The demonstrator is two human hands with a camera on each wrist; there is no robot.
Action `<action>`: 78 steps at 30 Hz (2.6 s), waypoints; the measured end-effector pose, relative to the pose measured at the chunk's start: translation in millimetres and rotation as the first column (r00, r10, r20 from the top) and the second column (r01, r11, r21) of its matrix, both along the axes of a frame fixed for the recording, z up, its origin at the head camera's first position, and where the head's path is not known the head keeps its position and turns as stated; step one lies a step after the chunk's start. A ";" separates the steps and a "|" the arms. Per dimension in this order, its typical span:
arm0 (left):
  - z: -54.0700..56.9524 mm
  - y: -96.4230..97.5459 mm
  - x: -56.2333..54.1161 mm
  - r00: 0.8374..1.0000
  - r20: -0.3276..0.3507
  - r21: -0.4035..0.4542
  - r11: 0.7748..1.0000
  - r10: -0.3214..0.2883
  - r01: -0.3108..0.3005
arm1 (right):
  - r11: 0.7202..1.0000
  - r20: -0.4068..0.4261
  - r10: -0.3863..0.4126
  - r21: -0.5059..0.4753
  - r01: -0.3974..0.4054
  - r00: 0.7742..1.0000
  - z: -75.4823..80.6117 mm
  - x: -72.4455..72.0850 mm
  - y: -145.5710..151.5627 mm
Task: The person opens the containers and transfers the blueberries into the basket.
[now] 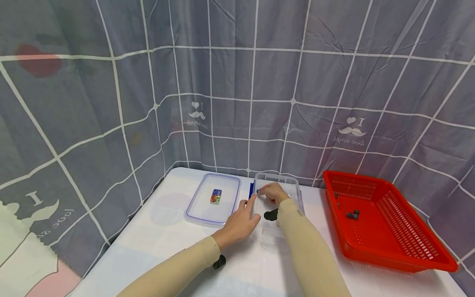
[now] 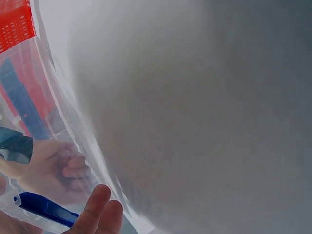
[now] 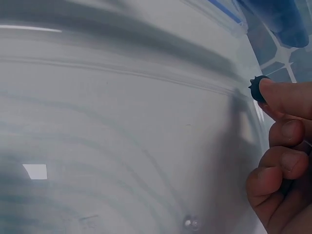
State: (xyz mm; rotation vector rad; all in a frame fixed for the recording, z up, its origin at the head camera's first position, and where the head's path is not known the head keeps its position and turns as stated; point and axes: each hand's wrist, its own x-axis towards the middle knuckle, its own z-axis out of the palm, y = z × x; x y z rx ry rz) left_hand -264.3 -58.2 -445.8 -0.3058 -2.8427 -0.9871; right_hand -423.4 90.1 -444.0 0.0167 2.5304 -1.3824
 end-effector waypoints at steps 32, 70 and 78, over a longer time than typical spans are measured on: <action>1.6 2.3 -1.8 1.000 0.023 0.015 1.000 0.000 0.000 | 0.982 -0.022 0.185 0.028 -0.184 0.982 53.2 0.0 38.6; 0.7 0.1 0.4 1.000 0.015 0.050 0.999 -0.003 0.002 | 0.977 -0.036 0.197 0.085 -0.194 0.980 114.0 25.6 162.8; 2.5 0.9 1.1 1.000 0.027 0.045 0.999 0.007 -0.009 | 0.983 -0.022 0.173 0.074 -0.171 0.985 116.0 32.3 205.4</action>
